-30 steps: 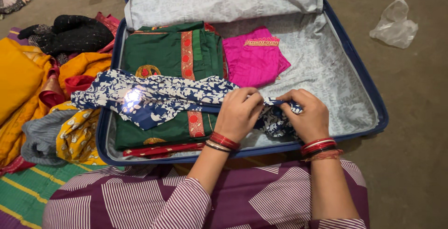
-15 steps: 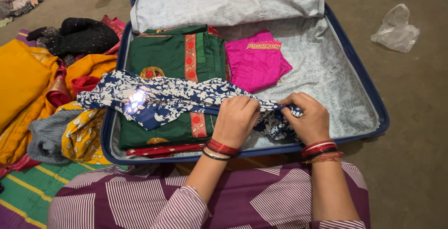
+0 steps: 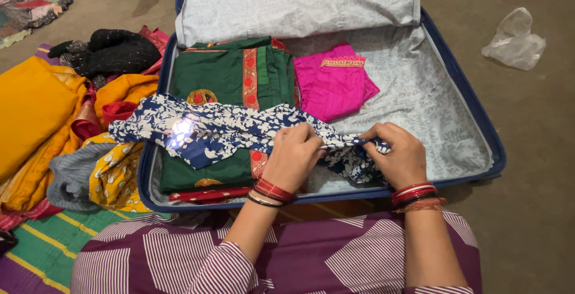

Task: The person folds a blue and white patterned cloth and places it into an open suitcase. Then the person folds a yellow patterned cloth and places it into the suitcase.

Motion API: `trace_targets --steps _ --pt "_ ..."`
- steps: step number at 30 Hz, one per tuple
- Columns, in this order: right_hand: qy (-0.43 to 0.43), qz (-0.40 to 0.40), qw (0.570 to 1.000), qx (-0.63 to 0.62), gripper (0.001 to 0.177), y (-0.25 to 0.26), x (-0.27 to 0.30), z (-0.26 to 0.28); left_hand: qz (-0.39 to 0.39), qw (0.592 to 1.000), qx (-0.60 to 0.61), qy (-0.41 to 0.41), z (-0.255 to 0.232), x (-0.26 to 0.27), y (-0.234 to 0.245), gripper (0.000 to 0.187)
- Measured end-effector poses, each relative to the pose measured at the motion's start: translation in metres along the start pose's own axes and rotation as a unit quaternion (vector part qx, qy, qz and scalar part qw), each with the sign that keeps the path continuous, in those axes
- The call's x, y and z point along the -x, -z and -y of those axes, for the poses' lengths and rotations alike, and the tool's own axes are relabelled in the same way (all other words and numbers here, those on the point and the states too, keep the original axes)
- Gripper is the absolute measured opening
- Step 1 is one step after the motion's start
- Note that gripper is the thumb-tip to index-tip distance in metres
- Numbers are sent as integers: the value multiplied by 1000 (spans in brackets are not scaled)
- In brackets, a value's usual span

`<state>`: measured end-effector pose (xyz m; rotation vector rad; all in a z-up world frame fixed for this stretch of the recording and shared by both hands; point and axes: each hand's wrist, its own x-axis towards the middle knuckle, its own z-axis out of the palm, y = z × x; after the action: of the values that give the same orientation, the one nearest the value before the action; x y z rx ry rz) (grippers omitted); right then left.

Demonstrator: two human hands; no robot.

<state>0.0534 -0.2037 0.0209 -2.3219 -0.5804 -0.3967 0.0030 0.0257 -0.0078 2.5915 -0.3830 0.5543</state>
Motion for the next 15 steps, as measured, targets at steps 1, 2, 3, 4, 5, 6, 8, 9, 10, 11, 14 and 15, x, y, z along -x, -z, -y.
trace_targets --steps 1,2,3,4,5,6,8,9,10,11,14,15 --pt "2 -2 1000 -3 14 -1 0 0 -23 1000 -3 -21 2 -1 0 17" --pt "5 -4 1000 -4 14 0 1 0 -47 998 -4 -43 4 -3 0 18" --pt "8 -6 1000 -6 14 0 1 0 -71 995 -6 -64 6 -5 -1 18" --pt "7 -3 1000 -3 14 0 1 0 -57 996 -4 -68 7 -7 -2 18" --pt "7 -1 1000 0 14 0 1 1 -43 996 -2 -72 9 -10 -3 19" --pt "5 0 1000 3 14 0 0 1 -30 997 0 -78 10 -12 -4 19" --pt "-3 1 1000 -6 14 1 0 2 -8 998 17 -65 11 -14 -4 20" --pt "-7 1 1000 -10 14 1 0 2 3 998 25 -60 12 -14 -4 20" --pt "-6 0 1000 -11 14 1 0 2 8 998 26 -53 12 -14 -4 18" --pt "-6 0 1000 -12 13 1 0 2 12 999 27 -46 11 -14 -3 16" --pt "-8 2 1000 -13 13 0 0 1 5 997 61 -43 11 -13 2 14" --pt "-9 3 1000 -13 13 0 0 1 -1 996 78 -44 10 -13 3 14"
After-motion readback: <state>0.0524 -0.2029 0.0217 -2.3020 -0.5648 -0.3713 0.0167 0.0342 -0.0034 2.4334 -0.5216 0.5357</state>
